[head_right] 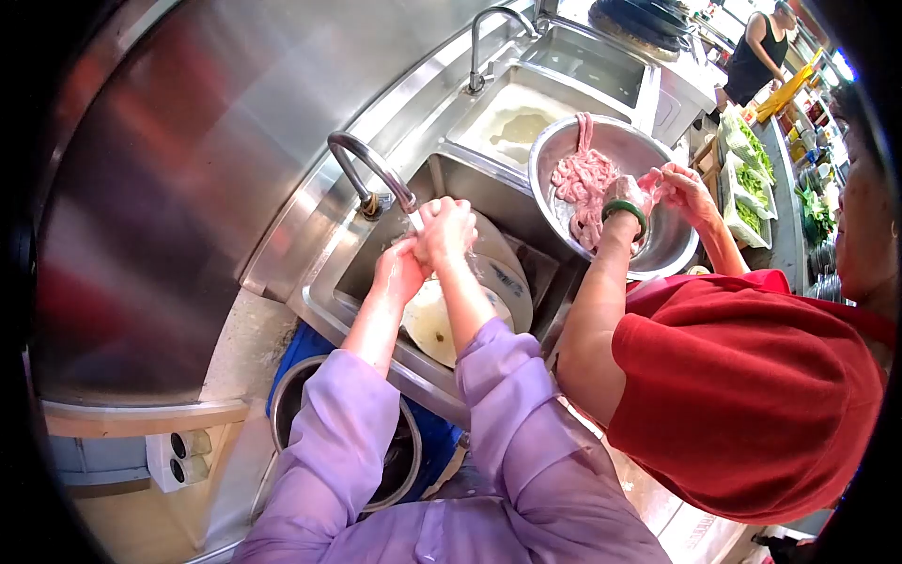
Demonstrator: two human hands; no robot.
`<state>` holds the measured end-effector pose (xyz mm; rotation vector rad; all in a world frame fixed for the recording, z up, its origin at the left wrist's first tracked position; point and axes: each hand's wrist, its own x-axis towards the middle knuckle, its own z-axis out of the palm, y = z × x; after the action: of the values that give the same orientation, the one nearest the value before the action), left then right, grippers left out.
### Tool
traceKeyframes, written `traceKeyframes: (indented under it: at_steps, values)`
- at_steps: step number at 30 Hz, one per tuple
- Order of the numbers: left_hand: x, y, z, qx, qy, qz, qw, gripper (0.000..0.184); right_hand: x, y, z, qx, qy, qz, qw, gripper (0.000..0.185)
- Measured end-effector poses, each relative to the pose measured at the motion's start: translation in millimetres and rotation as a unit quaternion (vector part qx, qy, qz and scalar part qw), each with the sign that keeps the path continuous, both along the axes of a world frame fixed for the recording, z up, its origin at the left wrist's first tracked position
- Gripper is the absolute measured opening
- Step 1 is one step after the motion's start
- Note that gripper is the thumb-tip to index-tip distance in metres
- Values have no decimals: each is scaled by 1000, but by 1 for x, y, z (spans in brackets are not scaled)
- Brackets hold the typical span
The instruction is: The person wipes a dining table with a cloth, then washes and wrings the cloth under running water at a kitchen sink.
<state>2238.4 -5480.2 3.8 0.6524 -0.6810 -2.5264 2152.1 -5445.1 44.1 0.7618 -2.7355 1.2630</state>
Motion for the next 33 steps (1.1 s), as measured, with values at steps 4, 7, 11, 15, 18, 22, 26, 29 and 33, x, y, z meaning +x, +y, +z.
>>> traceKeyframes:
  at_steps: [4,7,11,15,18,22,26,29,33]
  values:
    - [-4,-4,18,52,41,-1,998,36,-5,9,-10,-156,-306,138,929,38]
    - [-19,-21,-14,93,191,-91,973,41,32,24,6,-73,-138,166,974,39]
    - [-28,-3,2,129,400,-149,895,36,47,11,32,1,7,124,992,26]
    - [-10,3,30,45,-17,41,998,33,3,-10,24,63,41,86,993,32]
    - [-7,-13,9,15,53,46,997,28,-24,-20,-20,-93,-277,61,954,46]
    - [-11,-17,13,48,60,85,993,30,12,15,0,-100,-254,153,950,45]
    - [-8,-22,-24,88,280,-118,949,42,51,25,25,-98,36,120,987,28]
    - [-9,-1,20,49,-43,12,998,48,23,10,12,-79,14,70,994,25]
    - [17,-6,36,65,75,-98,990,66,-16,9,0,-187,-203,-7,961,33]
